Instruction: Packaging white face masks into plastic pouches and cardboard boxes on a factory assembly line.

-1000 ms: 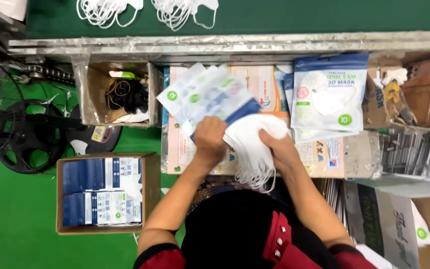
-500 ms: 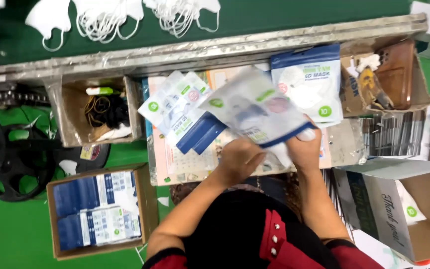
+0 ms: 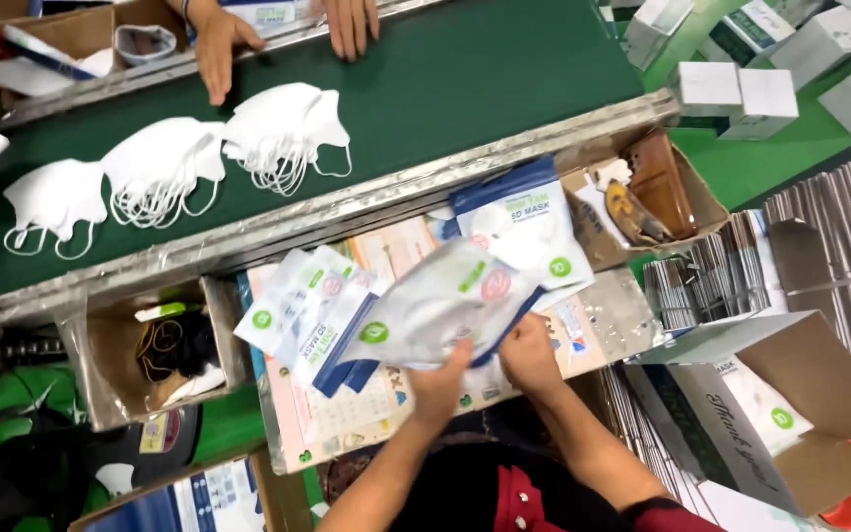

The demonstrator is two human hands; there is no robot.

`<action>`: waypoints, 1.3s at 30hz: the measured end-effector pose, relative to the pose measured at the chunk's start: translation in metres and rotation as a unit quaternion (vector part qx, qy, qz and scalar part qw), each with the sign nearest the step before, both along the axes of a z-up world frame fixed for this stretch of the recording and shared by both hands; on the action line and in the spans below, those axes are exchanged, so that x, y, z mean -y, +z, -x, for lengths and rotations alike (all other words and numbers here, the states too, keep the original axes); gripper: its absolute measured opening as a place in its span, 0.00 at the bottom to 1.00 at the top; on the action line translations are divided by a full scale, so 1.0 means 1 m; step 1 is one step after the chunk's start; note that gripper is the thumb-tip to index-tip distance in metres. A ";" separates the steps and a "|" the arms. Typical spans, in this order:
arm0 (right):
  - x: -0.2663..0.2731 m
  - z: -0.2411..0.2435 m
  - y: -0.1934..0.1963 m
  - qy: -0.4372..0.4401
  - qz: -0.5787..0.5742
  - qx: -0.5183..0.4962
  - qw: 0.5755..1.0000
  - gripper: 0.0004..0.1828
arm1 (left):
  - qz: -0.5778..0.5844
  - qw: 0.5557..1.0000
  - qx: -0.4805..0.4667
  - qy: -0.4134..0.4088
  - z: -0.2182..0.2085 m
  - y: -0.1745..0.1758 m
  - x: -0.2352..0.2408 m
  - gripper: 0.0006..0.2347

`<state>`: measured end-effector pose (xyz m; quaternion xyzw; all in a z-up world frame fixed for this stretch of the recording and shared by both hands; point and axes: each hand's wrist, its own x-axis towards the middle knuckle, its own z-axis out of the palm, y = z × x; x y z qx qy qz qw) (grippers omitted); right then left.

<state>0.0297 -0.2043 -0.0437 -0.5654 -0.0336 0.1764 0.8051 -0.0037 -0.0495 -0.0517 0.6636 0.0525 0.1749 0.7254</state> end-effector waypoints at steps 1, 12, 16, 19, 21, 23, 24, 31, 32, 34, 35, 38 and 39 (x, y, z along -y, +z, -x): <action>0.003 0.002 -0.009 -0.061 -0.018 0.002 0.998 0.17 | 0.015 1.000 0.012 -0.022 0.000 0.010 0.011 0.12; 0.009 0.011 0.070 0.101 -0.196 0.003 0.975 0.31 | 0.095 0.988 0.008 -0.122 -0.001 0.031 0.026 0.14; 0.029 -0.010 0.007 -0.002 -0.137 -0.024 0.990 0.24 | -0.005 0.979 -0.089 -0.181 0.023 0.026 0.036 0.12; 0.039 -0.041 0.046 0.075 0.200 0.172 0.962 0.16 | -0.249 0.968 -0.002 -0.041 0.038 0.076 0.021 0.19; 0.034 -0.043 0.077 0.166 0.345 0.272 0.883 0.16 | -0.457 0.859 0.194 0.125 0.050 0.113 0.003 0.25; 0.028 -0.032 0.080 0.369 0.487 0.497 0.616 0.10 | -0.488 0.846 0.156 0.145 0.056 0.146 -0.015 0.17; 0.021 -0.025 0.100 0.374 0.482 0.498 0.616 0.10 | -0.490 0.846 0.150 0.148 0.064 0.146 -0.021 0.17; 0.025 0.002 0.084 -0.004 0.131 0.385 0.914 0.18 | -0.301 0.944 0.114 0.070 0.082 0.143 -0.035 0.06; 0.029 0.002 0.070 0.068 0.033 0.245 0.967 0.14 | -0.272 0.953 0.120 0.058 0.081 0.140 -0.033 0.06; 0.037 0.011 0.049 0.053 0.032 0.247 0.967 0.09 | -0.255 0.958 0.126 0.036 0.076 0.139 -0.033 0.05; 0.041 0.016 0.039 0.040 0.030 0.249 0.967 0.04 | -0.238 0.962 0.130 0.016 0.075 0.138 -0.033 0.05; 0.055 0.025 0.000 0.008 0.047 0.214 0.976 0.03 | -0.180 0.973 0.143 -0.016 0.072 0.129 -0.031 0.04; 0.056 0.026 0.001 0.008 0.049 0.216 0.975 0.03 | -0.178 0.973 0.145 -0.016 0.070 0.122 -0.030 0.04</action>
